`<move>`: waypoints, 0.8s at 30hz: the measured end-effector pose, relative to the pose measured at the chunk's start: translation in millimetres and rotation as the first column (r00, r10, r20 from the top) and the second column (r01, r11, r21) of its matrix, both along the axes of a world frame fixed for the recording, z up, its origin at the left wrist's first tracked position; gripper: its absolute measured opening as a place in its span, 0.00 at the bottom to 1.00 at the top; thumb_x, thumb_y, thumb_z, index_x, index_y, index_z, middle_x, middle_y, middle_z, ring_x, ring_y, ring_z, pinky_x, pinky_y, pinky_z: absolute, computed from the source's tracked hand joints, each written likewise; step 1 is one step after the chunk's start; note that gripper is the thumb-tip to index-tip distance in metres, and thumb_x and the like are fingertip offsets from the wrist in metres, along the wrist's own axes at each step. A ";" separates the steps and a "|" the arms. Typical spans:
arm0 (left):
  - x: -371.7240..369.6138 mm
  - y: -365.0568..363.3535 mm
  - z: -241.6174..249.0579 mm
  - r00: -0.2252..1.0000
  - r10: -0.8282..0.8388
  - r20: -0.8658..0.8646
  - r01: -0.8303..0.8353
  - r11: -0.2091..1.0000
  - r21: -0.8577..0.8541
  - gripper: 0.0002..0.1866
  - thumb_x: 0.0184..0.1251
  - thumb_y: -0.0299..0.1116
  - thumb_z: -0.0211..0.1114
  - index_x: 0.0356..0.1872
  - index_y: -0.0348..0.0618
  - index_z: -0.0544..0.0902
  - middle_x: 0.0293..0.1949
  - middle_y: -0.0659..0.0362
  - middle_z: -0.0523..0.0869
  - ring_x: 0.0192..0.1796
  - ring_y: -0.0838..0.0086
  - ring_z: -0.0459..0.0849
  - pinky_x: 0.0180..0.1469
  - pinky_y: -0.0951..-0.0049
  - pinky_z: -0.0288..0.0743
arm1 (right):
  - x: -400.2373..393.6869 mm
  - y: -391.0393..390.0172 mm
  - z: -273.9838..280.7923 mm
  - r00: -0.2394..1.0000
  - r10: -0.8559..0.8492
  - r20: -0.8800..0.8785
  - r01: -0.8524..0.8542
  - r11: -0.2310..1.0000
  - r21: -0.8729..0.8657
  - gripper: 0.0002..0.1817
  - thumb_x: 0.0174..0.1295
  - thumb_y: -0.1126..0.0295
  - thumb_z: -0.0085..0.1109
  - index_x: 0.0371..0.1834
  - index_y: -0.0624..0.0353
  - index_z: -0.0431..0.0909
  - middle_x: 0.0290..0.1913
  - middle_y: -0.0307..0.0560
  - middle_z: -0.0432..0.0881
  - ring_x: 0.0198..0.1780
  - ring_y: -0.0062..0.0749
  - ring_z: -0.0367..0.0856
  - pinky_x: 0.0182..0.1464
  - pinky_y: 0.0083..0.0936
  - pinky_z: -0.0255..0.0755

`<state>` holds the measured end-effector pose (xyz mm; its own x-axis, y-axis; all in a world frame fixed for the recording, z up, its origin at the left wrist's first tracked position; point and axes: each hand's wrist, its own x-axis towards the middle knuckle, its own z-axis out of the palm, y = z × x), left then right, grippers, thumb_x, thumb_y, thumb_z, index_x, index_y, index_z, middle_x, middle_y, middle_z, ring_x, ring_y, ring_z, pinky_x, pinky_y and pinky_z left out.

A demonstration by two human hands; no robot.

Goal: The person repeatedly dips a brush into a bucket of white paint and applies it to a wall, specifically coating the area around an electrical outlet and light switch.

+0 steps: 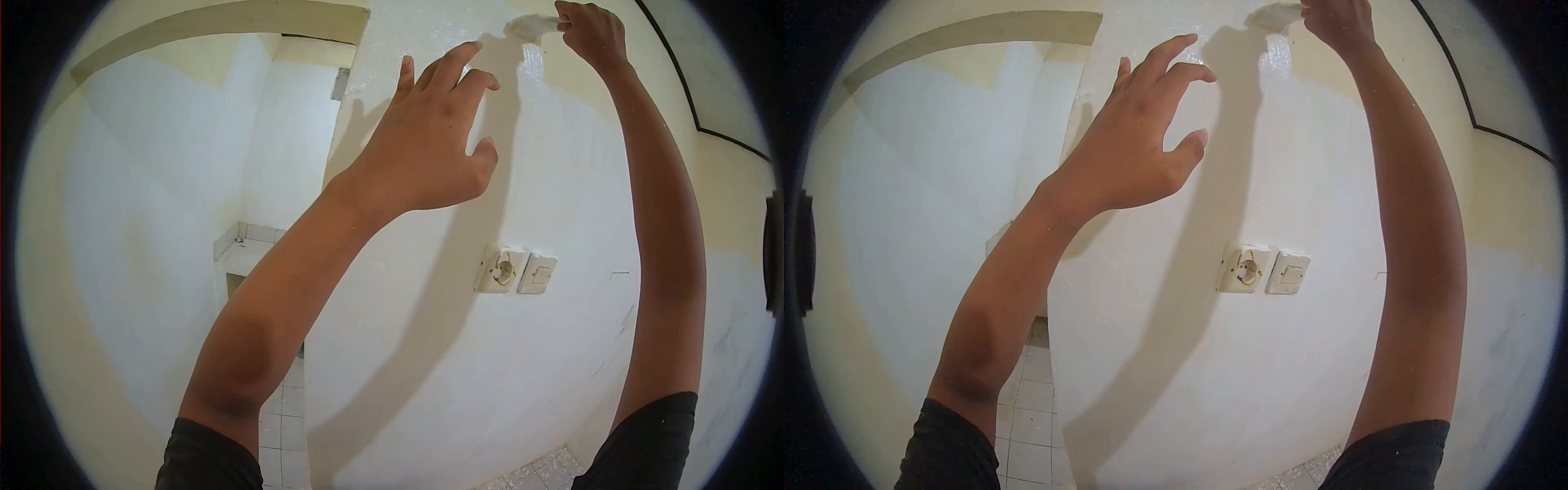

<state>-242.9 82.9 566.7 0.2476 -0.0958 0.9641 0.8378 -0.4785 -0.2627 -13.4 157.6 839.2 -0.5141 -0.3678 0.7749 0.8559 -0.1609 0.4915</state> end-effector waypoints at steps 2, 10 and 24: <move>-3.4 -1.9 -0.9 1.000 0.004 -0.001 -0.004 1.000 -0.007 0.27 0.69 0.32 0.65 0.69 0.47 0.71 0.81 0.50 0.61 0.81 0.49 0.65 0.87 0.39 0.39 | -6.7 5.6 1.3 0.998 0.028 -0.053 -0.024 0.997 0.072 0.03 0.56 0.73 0.70 0.30 0.52 0.85 0.27 0.43 0.88 0.33 0.38 0.89 0.40 0.39 0.80; -5.2 -7.9 -3.5 0.998 0.062 -0.001 -0.062 0.998 -0.028 0.28 0.69 0.33 0.65 0.69 0.48 0.71 0.81 0.51 0.62 0.78 0.52 0.70 0.87 0.40 0.39 | -9.1 41.2 -35.2 0.998 -0.037 -0.060 0.044 0.992 0.122 0.12 0.58 0.74 0.62 0.45 0.48 0.85 0.30 0.48 0.89 0.33 0.47 0.91 0.35 0.41 0.85; 22.2 -12.6 2.9 1.000 0.027 0.010 -0.027 1.000 0.009 0.29 0.68 0.33 0.65 0.70 0.47 0.72 0.81 0.51 0.60 0.80 0.52 0.67 0.87 0.40 0.39 | 48.9 -20.3 -111.2 0.987 0.140 0.084 -0.107 0.943 -0.314 0.05 0.53 0.72 0.67 0.23 0.54 0.80 0.24 0.49 0.84 0.32 0.47 0.85 0.34 0.47 0.76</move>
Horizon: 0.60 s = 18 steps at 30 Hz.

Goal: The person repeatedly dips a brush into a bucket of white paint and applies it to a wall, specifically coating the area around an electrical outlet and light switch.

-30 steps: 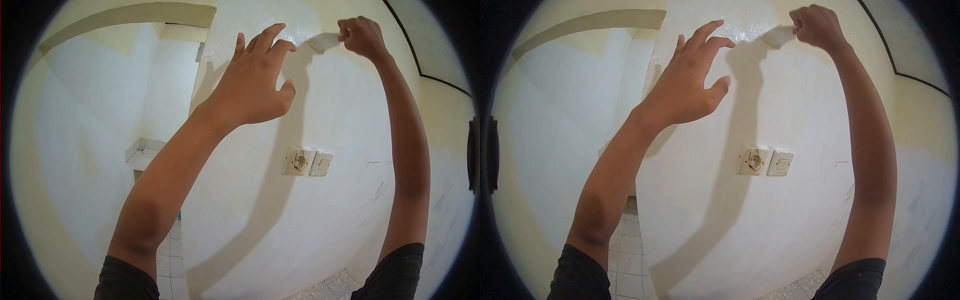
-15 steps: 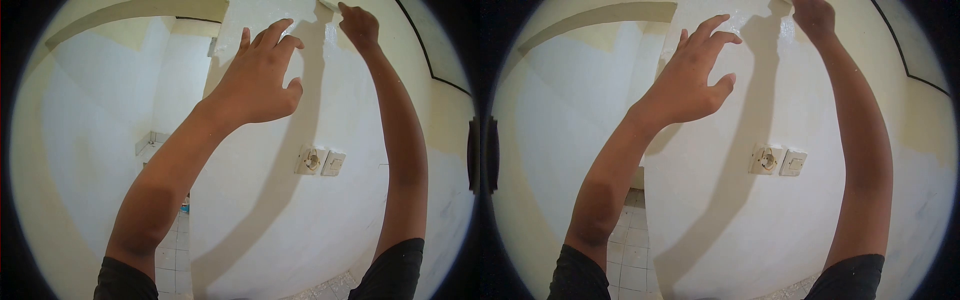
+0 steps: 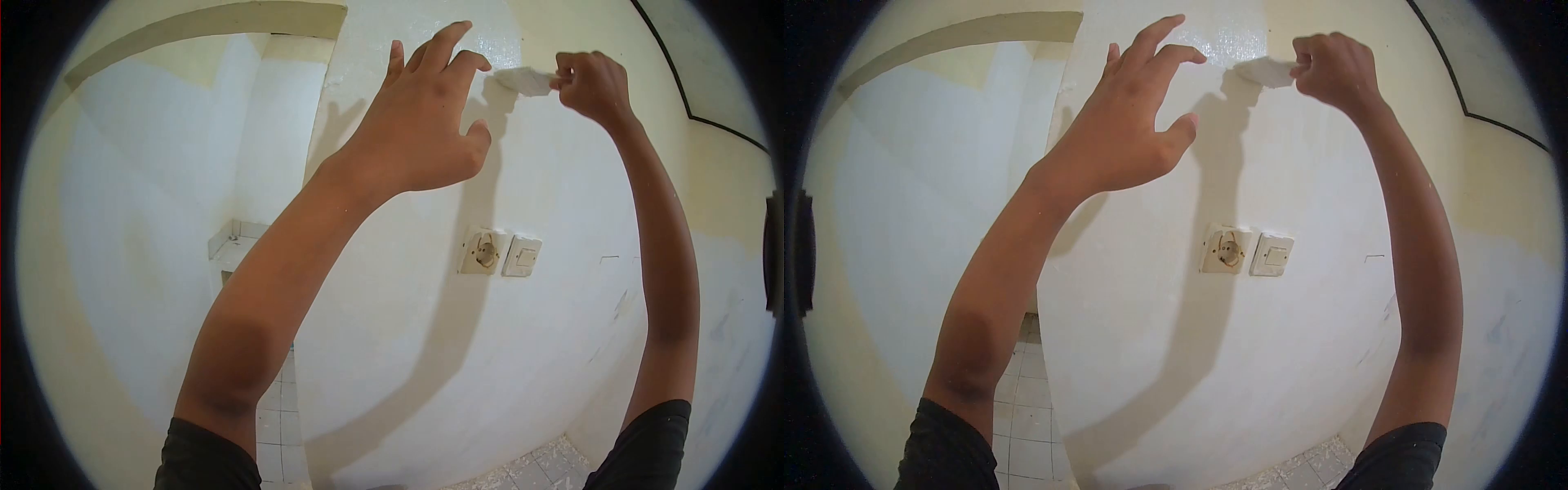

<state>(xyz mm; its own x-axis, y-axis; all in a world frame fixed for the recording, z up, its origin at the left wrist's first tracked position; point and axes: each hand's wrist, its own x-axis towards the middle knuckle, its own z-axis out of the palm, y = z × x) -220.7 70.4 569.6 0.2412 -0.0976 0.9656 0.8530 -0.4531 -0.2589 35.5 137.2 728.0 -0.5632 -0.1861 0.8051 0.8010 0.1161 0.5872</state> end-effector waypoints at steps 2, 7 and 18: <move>1.2 -1.5 4.5 1.000 0.023 0.020 -0.023 1.000 -0.014 0.29 0.68 0.33 0.65 0.70 0.46 0.71 0.82 0.50 0.59 0.81 0.51 0.66 0.87 0.40 0.39 | -5.8 0.1 22.1 0.999 -0.055 -0.003 0.055 0.996 0.066 0.05 0.52 0.72 0.67 0.22 0.54 0.80 0.24 0.49 0.84 0.34 0.47 0.85 0.36 0.47 0.76; -3.7 -0.1 9.6 0.999 0.047 0.022 -0.047 0.999 0.006 0.30 0.67 0.33 0.66 0.70 0.45 0.71 0.82 0.49 0.58 0.81 0.49 0.64 0.87 0.40 0.39 | -26.5 19.8 69.3 0.996 -0.078 -0.045 0.086 0.972 0.218 0.05 0.56 0.74 0.67 0.28 0.55 0.80 0.26 0.48 0.85 0.30 0.47 0.84 0.33 0.45 0.75; -29.8 -2.5 4.0 0.996 0.094 0.000 -0.094 0.994 -0.064 0.32 0.63 0.33 0.63 0.70 0.38 0.71 0.82 0.44 0.58 0.82 0.48 0.62 0.87 0.41 0.39 | -78.9 30.2 84.2 0.949 -0.086 -0.302 0.185 0.929 0.319 0.04 0.51 0.73 0.72 0.28 0.53 0.85 0.24 0.44 0.86 0.27 0.35 0.85 0.33 0.35 0.78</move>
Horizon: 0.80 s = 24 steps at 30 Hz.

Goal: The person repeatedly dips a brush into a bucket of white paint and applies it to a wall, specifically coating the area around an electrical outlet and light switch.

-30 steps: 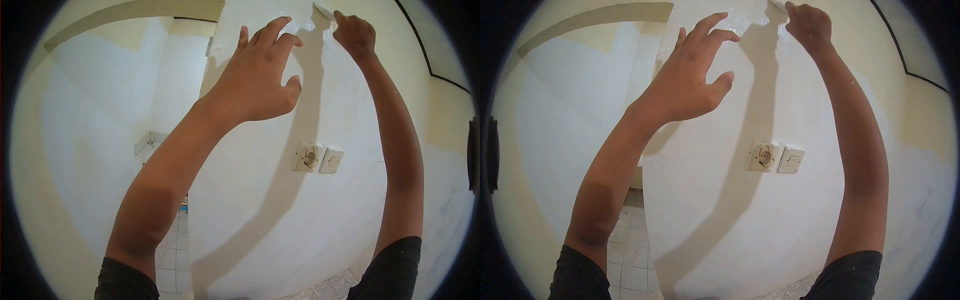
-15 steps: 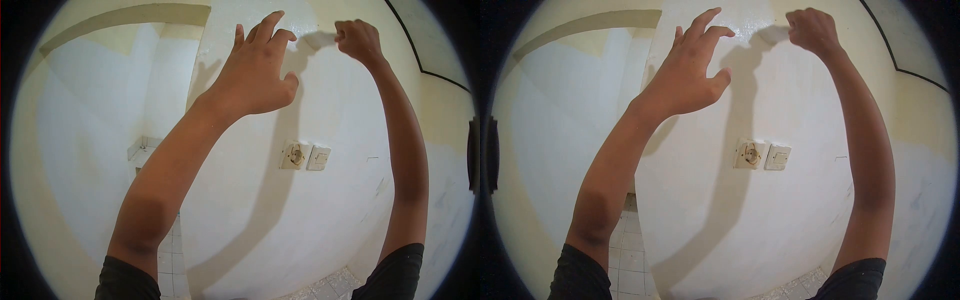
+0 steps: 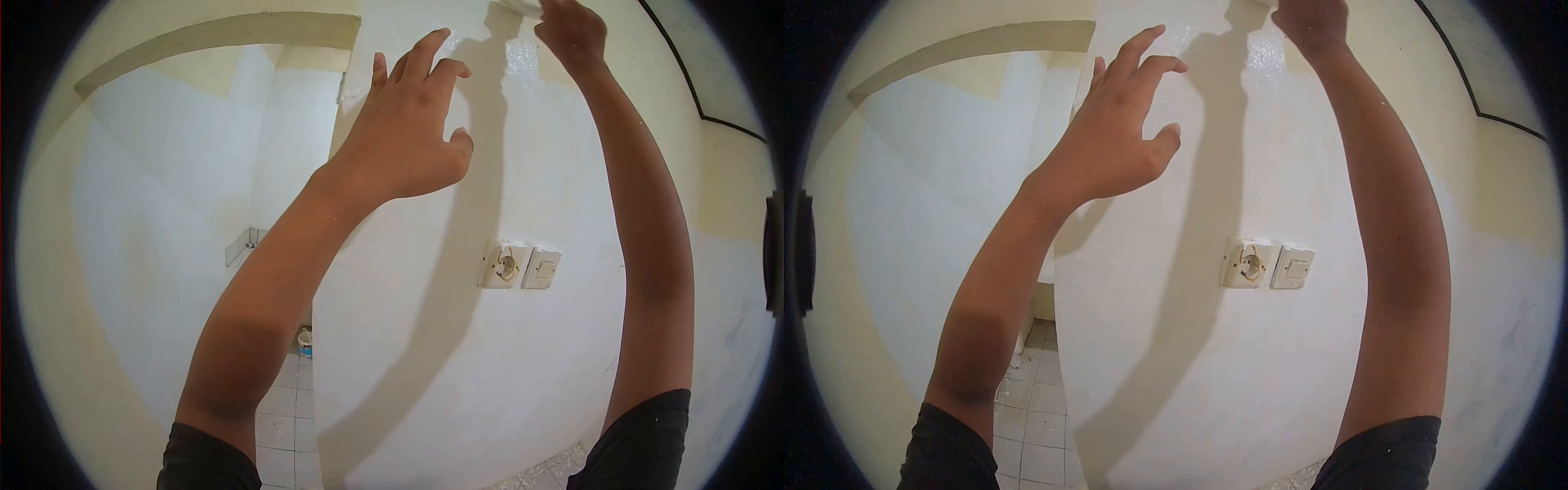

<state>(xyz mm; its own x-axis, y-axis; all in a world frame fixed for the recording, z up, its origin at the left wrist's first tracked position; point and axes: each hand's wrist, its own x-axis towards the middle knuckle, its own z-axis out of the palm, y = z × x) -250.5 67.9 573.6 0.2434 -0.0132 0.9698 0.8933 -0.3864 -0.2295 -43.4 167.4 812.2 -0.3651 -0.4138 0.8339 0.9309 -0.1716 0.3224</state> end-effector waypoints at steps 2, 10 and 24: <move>-1.4 3.0 1.6 1.000 -0.011 0.005 0.011 1.000 -0.009 0.33 0.62 0.32 0.63 0.70 0.38 0.72 0.82 0.44 0.58 0.82 0.48 0.62 0.87 0.41 0.39 | 1.5 2.0 -11.8 0.993 0.008 0.115 -0.008 1.000 -0.005 0.04 0.53 0.73 0.71 0.28 0.54 0.84 0.24 0.46 0.85 0.27 0.38 0.85 0.32 0.37 0.77; 6.8 5.1 2.1 0.999 -0.034 0.001 0.034 0.999 -0.025 0.32 0.63 0.31 0.64 0.71 0.44 0.71 0.83 0.48 0.56 0.82 0.49 0.63 0.88 0.42 0.39 | 46.4 -26.8 -64.6 0.898 0.163 0.408 -0.067 0.969 -0.239 0.09 0.53 0.77 0.70 0.21 0.57 0.78 0.22 0.43 0.85 0.27 0.45 0.82 0.31 0.39 0.74; -2.0 2.3 -1.0 0.997 -0.077 -0.023 0.078 0.997 0.030 0.31 0.64 0.27 0.65 0.70 0.45 0.70 0.82 0.48 0.57 0.82 0.47 0.63 0.87 0.37 0.39 | -6.9 -22.1 15.7 0.993 -0.012 0.117 0.016 0.999 -0.032 0.05 0.52 0.72 0.72 0.23 0.53 0.84 0.22 0.43 0.85 0.24 0.34 0.83 0.33 0.35 0.77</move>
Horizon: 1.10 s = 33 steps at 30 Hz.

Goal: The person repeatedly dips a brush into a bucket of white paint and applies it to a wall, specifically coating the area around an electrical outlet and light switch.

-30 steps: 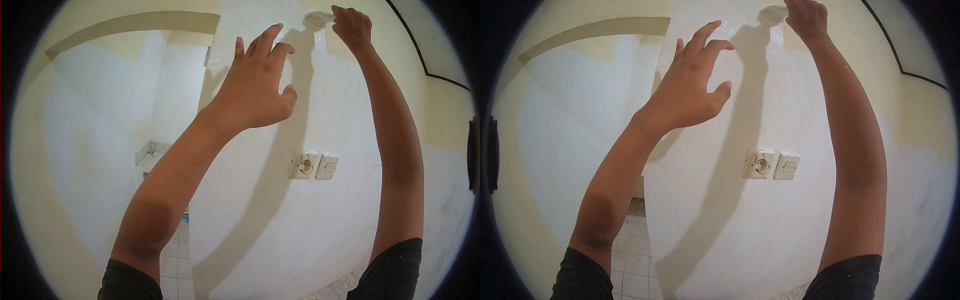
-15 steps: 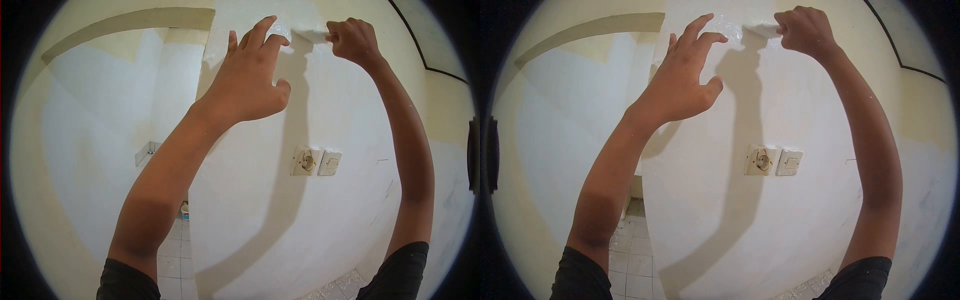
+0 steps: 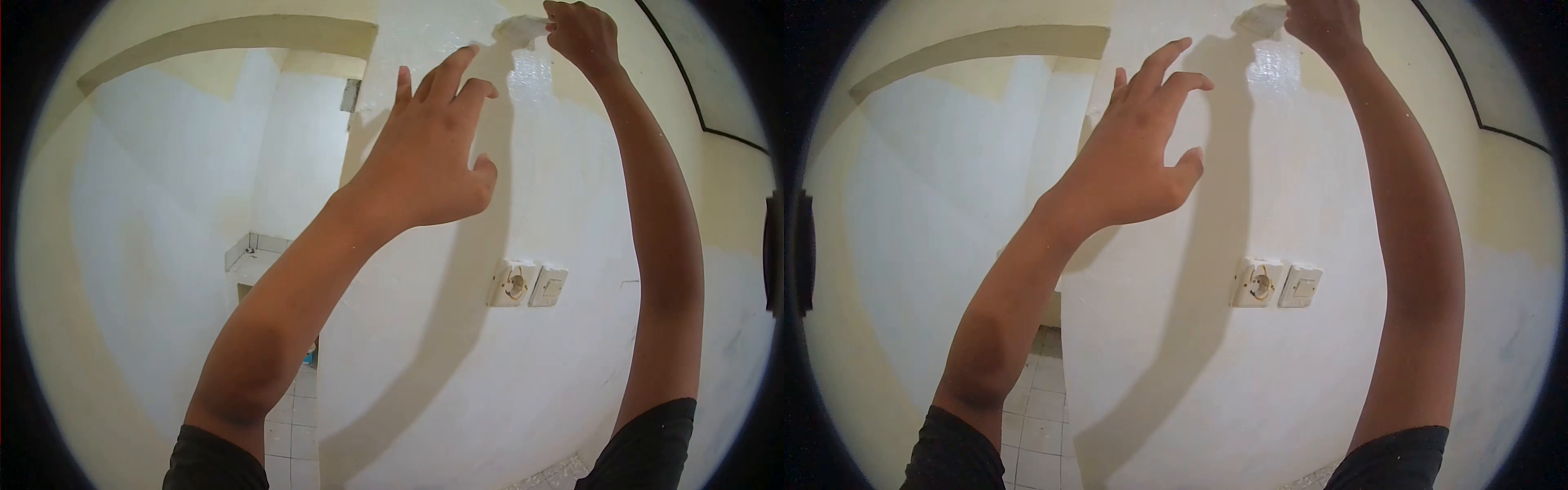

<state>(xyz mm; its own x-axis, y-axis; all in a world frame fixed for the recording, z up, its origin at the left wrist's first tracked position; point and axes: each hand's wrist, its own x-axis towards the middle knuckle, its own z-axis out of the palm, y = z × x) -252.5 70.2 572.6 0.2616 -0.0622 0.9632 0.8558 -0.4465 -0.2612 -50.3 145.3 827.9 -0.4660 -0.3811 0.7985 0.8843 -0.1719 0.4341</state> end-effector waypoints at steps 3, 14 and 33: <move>-2.7 -3.0 1.1 1.000 0.004 0.021 -0.004 1.000 -0.010 0.31 0.64 0.28 0.65 0.70 0.44 0.69 0.82 0.48 0.57 0.82 0.46 0.62 0.87 0.38 0.39 | -1.4 15.2 11.7 0.996 0.081 0.032 -0.086 0.984 0.158 0.05 0.52 0.71 0.72 0.23 0.52 0.83 0.22 0.43 0.86 0.26 0.37 0.85 0.34 0.37 0.78; 20.9 -6.5 0.2 0.999 -0.011 0.031 0.011 1.000 0.008 0.30 0.64 0.28 0.65 0.70 0.45 0.71 0.82 0.49 0.58 0.82 0.49 0.63 0.87 0.40 0.40 | 48.5 27.6 -81.5 0.987 0.063 0.149 -0.061 0.998 -0.019 0.02 0.58 0.69 0.67 0.31 0.50 0.83 0.24 0.47 0.85 0.29 0.46 0.87 0.29 0.40 0.78; 44.0 -16.4 -19.3 0.999 -0.023 -0.025 0.022 0.999 -0.031 0.33 0.62 0.31 0.63 0.70 0.32 0.72 0.80 0.41 0.60 0.84 0.52 0.59 0.86 0.37 0.44 | 73.6 47.2 -6.8 0.992 0.050 0.114 -0.063 0.991 0.115 0.05 0.61 0.73 0.68 0.33 0.52 0.80 0.25 0.42 0.86 0.31 0.42 0.87 0.31 0.40 0.76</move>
<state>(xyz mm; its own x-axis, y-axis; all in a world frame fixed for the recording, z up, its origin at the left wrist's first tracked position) -208.5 53.8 553.3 0.2849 -0.0390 0.9578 0.8387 -0.4737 -0.2688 23.3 192.5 821.1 -0.5236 -0.4981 0.6912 0.8420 -0.1787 0.5090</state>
